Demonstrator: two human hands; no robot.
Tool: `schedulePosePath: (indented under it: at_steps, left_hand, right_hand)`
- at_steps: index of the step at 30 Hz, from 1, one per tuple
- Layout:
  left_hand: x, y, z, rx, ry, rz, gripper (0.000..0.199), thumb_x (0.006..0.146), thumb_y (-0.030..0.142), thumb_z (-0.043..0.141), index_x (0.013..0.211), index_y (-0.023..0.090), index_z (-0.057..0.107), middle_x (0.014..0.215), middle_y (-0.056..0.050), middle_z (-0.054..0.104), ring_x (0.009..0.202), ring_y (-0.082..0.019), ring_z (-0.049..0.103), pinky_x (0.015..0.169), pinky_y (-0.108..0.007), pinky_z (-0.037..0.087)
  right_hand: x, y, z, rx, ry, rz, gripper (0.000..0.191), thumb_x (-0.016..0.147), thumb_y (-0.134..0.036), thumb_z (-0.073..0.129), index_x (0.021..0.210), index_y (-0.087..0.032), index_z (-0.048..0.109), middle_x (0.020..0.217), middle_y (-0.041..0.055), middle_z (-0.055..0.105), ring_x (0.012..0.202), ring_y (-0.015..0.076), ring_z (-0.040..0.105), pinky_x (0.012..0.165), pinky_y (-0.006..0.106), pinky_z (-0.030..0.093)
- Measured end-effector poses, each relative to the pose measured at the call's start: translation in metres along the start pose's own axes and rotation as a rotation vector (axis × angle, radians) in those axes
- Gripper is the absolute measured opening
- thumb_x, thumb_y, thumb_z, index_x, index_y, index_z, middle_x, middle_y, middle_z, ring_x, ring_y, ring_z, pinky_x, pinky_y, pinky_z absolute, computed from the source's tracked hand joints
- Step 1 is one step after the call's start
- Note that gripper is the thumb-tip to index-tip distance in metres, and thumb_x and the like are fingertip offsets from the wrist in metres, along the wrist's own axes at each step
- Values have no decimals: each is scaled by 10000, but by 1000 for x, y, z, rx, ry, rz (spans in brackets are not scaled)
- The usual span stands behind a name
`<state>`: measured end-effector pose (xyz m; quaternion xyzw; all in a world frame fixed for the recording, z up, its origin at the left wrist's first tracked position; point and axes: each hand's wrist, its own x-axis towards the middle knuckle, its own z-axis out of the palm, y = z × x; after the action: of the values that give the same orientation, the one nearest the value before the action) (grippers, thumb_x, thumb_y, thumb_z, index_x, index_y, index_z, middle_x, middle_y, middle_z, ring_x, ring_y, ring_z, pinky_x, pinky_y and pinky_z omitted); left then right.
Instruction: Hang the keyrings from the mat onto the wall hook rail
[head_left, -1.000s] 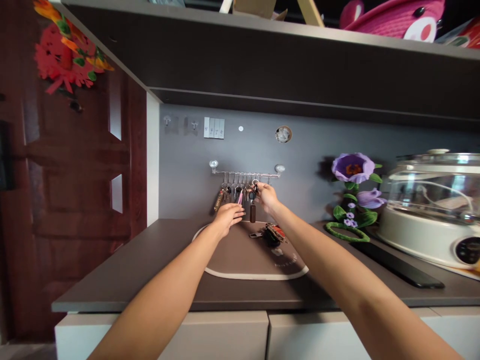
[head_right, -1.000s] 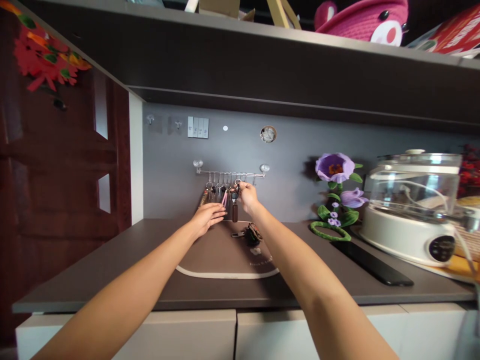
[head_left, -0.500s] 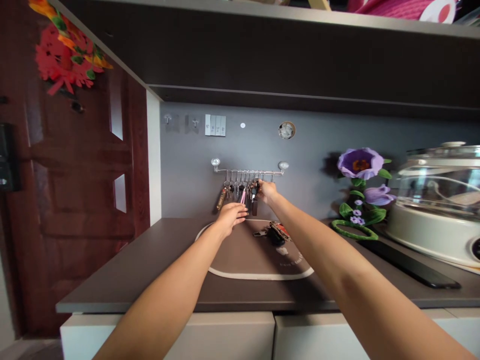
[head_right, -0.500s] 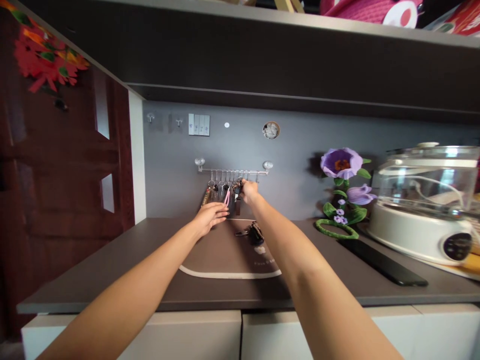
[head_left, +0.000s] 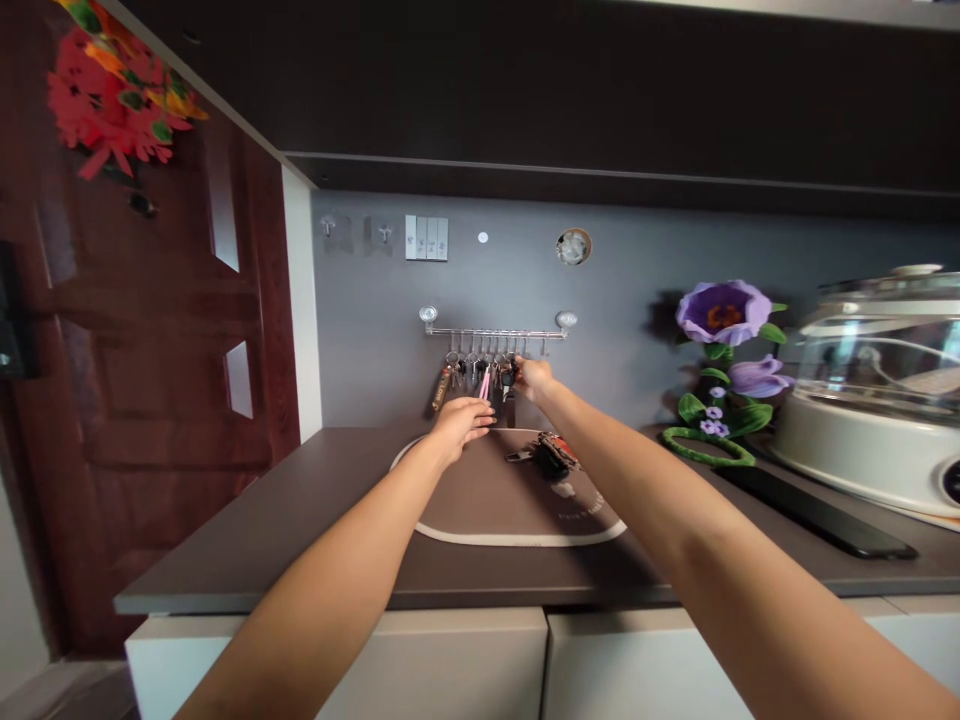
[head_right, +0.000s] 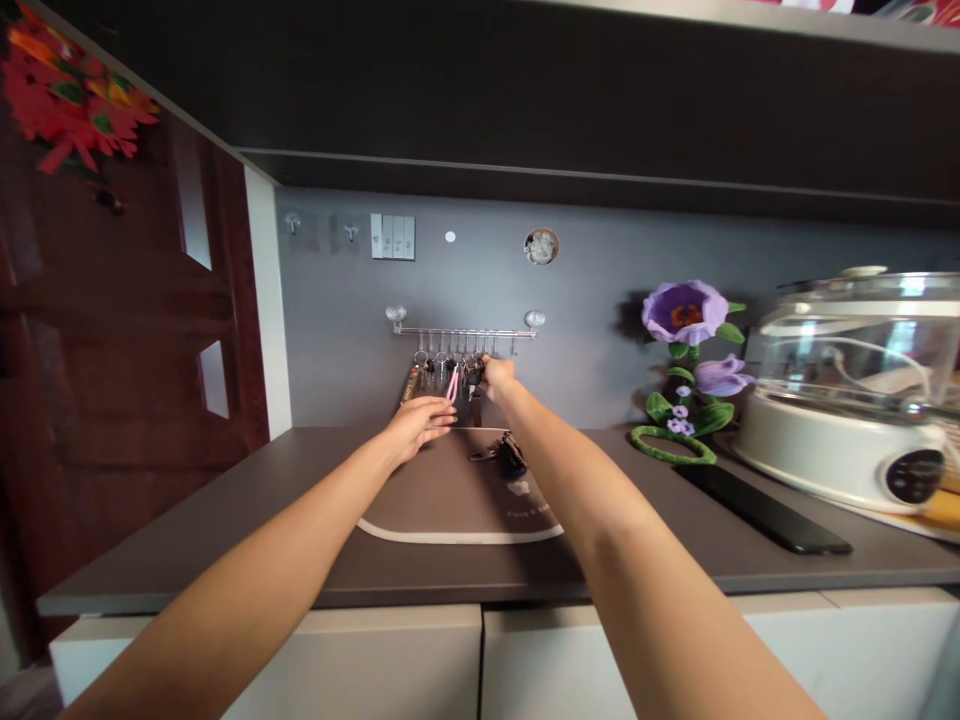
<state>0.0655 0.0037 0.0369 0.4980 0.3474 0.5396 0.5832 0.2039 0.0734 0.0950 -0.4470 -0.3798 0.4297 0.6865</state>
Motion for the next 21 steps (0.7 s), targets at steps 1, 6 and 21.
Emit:
schedulePosePath:
  at_steps: [1,6,21]
  left_hand:
    - [0,0,0,5,3,-2,103,704,156,563,799,122,579,850,-86,634,640,-95,590,652,-245,477]
    - [0,-1,0,15,4,-7,93,705,147,558,793,125,578,839,-80,636,635,-94,590,654,-249,478]
    - [-1,-8,1,147,-83,-23,135,648,170,638,774,146,597,833,-57,640,642,-85,583,672,-245,459]
  right_hand:
    - [0,1,-1,-7,-9,-1,139,810,-160,453,671,-160,446,441,-54,472,393,56,446,437,190,457]
    - [0,3,-9,-41,-81,-24,152,822,-169,430,675,-152,460,484,-42,491,397,51,438,427,178,426]
    - [-9,3,-21,-157,-192,-66,140,769,-88,451,649,-148,492,495,-44,499,420,27,450,510,155,440]
